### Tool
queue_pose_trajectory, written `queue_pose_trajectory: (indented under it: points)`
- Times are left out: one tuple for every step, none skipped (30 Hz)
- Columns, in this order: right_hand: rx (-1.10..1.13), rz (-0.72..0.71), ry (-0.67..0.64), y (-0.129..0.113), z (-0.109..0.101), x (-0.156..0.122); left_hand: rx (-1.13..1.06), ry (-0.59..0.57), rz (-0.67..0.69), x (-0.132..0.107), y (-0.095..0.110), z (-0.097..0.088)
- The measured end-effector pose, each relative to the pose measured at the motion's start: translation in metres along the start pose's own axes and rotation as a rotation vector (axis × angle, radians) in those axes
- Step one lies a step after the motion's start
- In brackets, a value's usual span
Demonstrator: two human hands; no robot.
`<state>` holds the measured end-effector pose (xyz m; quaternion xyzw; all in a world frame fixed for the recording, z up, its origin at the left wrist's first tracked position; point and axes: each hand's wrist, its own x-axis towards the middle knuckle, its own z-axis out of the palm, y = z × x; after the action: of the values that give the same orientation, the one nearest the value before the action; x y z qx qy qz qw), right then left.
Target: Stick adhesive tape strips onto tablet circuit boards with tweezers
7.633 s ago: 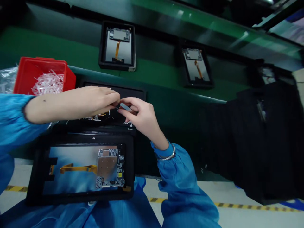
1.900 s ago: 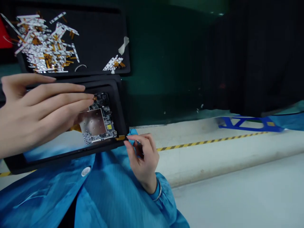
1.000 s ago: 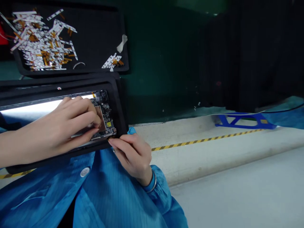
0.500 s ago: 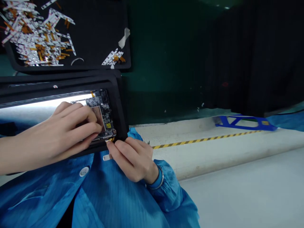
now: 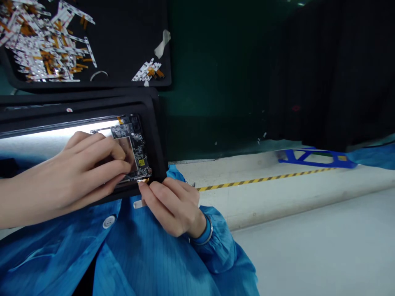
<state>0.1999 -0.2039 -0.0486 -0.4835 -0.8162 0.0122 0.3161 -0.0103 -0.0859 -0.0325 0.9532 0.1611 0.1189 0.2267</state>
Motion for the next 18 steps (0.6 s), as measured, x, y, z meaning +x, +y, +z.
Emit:
queue_pose_trajectory:
  points:
    - [-0.007,0.006,-0.011,-0.001,-0.001,0.001,-0.008,0.0,-0.001,-0.001,0.0,0.0]
    - [-0.017,0.014,-0.026,-0.001,-0.002,0.002,-0.022,-0.002,0.0,-0.001,0.0,0.0]
    - [-0.028,0.02,-0.047,-0.002,-0.004,0.004,-0.036,-0.005,-0.001,-0.002,0.0,0.0]
    - [-0.041,0.027,-0.069,-0.003,-0.006,0.006,-0.05,-0.007,0.0,-0.003,0.0,0.0]
    - [-0.051,0.033,-0.088,-0.004,-0.007,0.008,-0.061,-0.007,0.0,-0.003,-0.001,0.0]
    - [-0.058,0.034,-0.107,-0.004,-0.009,0.01,-0.07,-0.005,-0.002,-0.004,-0.001,0.0]
    - [-0.062,0.032,-0.127,-0.005,-0.01,0.012,-0.076,0.001,-0.003,-0.004,-0.002,0.0]
    - [-0.065,0.032,-0.146,-0.005,-0.012,0.014,-0.086,0.001,-0.004,-0.004,-0.003,-0.001]
    - [-0.069,0.031,-0.162,-0.005,-0.013,0.015,-0.097,0.004,-0.005,-0.004,-0.003,-0.002]
    - [-0.069,0.025,-0.18,-0.006,-0.014,0.017,-0.11,0.015,-0.005,-0.004,-0.004,-0.003]
    - [-0.068,0.02,-0.2,-0.006,-0.015,0.019,-0.122,0.018,0.002,-0.004,-0.004,-0.004]
    - [-0.067,0.015,-0.218,-0.006,-0.016,0.02,-0.132,0.012,0.011,-0.004,-0.005,-0.006]
    - [-0.067,0.014,-0.235,-0.006,-0.016,0.022,-0.139,-0.003,0.023,-0.004,-0.006,-0.007]
    - [-0.064,0.01,-0.249,-0.006,-0.017,0.023,-0.144,-0.019,0.032,-0.003,-0.006,-0.009]
    - [-0.063,0.009,-0.26,-0.006,-0.017,0.025,-0.154,-0.028,0.041,-0.003,-0.007,-0.009]
    - [-0.062,0.012,-0.269,-0.006,-0.017,0.025,-0.171,-0.031,0.043,-0.003,-0.007,-0.009]
    - [-0.061,0.014,-0.27,-0.006,-0.016,0.026,-0.195,-0.018,0.042,-0.003,-0.007,-0.008]
    - [-0.055,0.016,-0.269,-0.006,-0.016,0.026,-0.22,0.012,0.043,-0.003,-0.008,-0.007]
